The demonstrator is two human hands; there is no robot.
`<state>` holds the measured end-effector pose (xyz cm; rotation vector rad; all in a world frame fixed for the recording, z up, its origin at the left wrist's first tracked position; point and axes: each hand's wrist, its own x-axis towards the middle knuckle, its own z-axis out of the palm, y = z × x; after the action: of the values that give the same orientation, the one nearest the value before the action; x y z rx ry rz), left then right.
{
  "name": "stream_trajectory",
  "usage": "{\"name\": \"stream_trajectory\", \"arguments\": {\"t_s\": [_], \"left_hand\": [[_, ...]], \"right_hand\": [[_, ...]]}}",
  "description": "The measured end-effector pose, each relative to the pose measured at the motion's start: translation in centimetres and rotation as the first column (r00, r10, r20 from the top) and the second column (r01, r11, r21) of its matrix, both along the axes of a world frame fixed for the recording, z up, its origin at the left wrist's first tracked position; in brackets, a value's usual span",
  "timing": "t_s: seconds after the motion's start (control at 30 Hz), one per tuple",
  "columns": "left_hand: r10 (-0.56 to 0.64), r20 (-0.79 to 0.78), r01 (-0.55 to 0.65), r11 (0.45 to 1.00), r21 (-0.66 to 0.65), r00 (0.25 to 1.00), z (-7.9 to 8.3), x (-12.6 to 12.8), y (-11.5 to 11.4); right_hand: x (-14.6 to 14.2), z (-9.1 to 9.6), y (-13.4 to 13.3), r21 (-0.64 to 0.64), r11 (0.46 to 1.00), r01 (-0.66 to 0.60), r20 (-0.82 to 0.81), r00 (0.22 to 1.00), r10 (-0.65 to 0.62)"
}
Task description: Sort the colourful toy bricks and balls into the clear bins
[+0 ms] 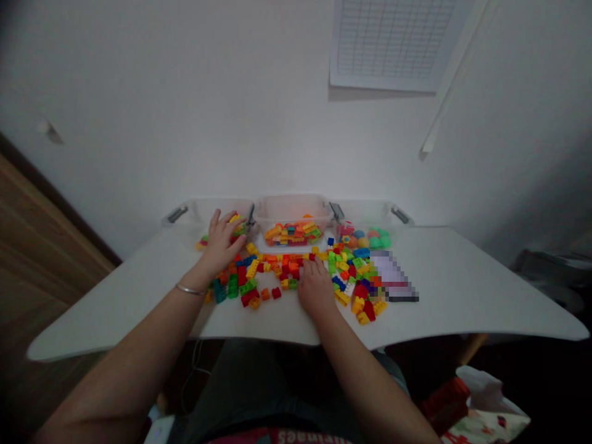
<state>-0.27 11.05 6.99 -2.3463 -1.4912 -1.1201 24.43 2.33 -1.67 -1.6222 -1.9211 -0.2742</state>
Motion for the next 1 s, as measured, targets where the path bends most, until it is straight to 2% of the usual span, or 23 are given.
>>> {"name": "stream_trajectory", "arguments": {"t_s": [0.07, 0.17, 0.3, 0.4, 0.5, 0.6, 0.7, 0.77, 0.87, 1.0], "left_hand": [[-0.045, 0.013, 0.045, 0.999, -0.009, 0.999, -0.3, 1.8, -2.0], [-0.199, -0.004, 0.198, 0.978, -0.066, 0.98, -0.8, 4.3, -5.0], [-0.339, 0.037, 0.34, 0.927, -0.16, 0.94, -1.5, 6.6, -7.4], [-0.354, 0.109, 0.369, 0.902, -0.223, 0.929, -1.8, 7.6, -7.7], [-0.348, 0.104, 0.363, 0.875, -0.321, 0.932, -2.0, 8.1, -7.4], [-0.33, 0.056, 0.325, 0.86, -0.393, 0.942, -2.1, 8.5, -7.1], [-0.338, 0.077, 0.337, 0.838, -0.43, 0.938, -2.6, 9.0, -7.1], [-0.331, 0.132, 0.354, 0.821, -0.448, 0.934, -2.9, 9.4, -7.1], [-0.27, 0.246, 0.358, 0.809, -0.466, 0.931, -3.4, 9.7, -7.0], [-0.229, 0.481, 0.473, 0.738, -0.481, 0.846, -3.7, 9.9, -6.8]], "right_hand": [[-0.1, 0.3, -0.2, -0.008, 1.0, -0.009, 0.017, 1.0, 0.009], [0.0, 0.5, -0.3, -0.019, 1.0, -0.014, 0.026, 1.0, 0.015], [0.2, 0.2, 0.0, -0.068, 0.998, -0.017, 0.003, 1.0, 0.018], [0.5, -0.3, 0.3, -0.102, 0.993, -0.058, -0.073, 0.996, 0.051], [0.6, -0.6, 0.5, -0.073, 0.993, -0.09, -0.198, 0.977, 0.074], [0.6, -0.5, 0.4, 0.05, 0.989, -0.139, -0.31, 0.939, 0.148], [0.5, -0.2, 0.1, 0.22, 0.94, -0.262, -0.334, 0.885, 0.325], [0.5, 0.0, 0.0, 0.307, 0.898, -0.315, -0.32, 0.855, 0.409], [0.5, 0.1, -0.1, 0.382, 0.859, -0.342, -0.304, 0.831, 0.466], [0.6, 0.2, -0.2, 0.435, 0.832, -0.344, -0.295, 0.819, 0.492]]}}
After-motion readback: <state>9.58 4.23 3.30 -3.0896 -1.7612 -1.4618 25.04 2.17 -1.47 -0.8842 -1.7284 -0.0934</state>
